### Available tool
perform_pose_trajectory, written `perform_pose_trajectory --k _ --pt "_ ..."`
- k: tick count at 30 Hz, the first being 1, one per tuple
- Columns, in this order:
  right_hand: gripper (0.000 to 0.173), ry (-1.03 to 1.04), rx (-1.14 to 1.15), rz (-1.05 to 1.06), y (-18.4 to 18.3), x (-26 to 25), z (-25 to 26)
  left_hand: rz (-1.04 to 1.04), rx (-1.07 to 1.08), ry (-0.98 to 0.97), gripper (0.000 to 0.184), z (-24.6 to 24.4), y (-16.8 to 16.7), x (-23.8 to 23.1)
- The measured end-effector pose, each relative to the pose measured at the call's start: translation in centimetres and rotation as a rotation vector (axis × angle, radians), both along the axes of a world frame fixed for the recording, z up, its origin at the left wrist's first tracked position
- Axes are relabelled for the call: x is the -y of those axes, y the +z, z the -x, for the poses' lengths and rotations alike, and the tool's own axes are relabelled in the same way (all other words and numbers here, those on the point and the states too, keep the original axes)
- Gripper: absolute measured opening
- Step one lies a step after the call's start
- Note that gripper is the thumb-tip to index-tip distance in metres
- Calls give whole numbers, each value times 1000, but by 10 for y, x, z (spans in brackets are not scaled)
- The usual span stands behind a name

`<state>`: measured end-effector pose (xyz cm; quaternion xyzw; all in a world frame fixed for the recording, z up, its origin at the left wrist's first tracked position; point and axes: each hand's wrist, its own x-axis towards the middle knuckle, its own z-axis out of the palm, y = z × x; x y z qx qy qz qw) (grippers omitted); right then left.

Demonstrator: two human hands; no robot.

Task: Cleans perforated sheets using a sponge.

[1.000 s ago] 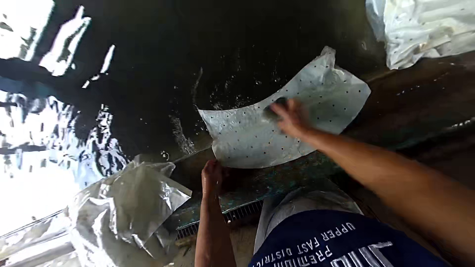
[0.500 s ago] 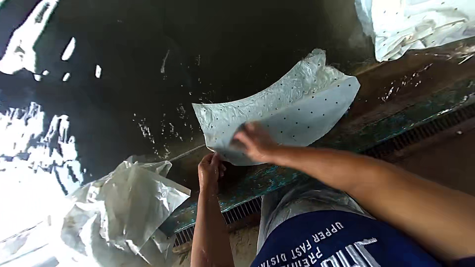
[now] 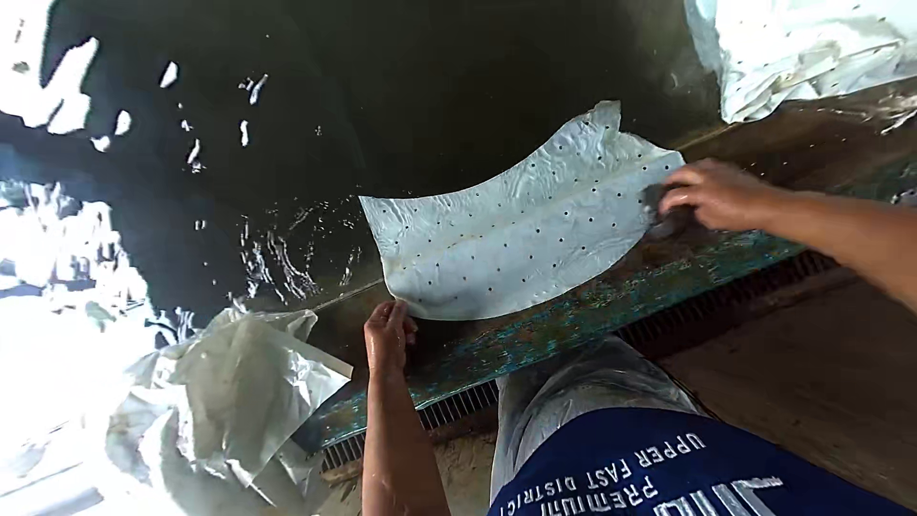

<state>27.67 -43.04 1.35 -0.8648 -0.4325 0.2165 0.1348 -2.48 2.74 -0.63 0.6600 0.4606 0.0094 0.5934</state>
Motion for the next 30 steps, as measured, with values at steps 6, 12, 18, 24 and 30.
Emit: perform_pose_trajectory --k 6,12,18,24,30 --pt "33 -249 15 -69 17 -17 21 20 -17 -5 20 -4 4 -1" --pt "42 65 -186 -289 -12 -241 150 -1 -45 -31 24 -3 1 0" --pt "51 45 -305 -273 -11 -329 201 -98 -100 -61 26 4 1 -4" --pt "49 -516 -98 -92 -9 -173 73 -75 -48 -26 23 2 4 1" --pt "66 -1142 -190 68 20 -73 -12 -54 -7 54 23 -3 6 8"
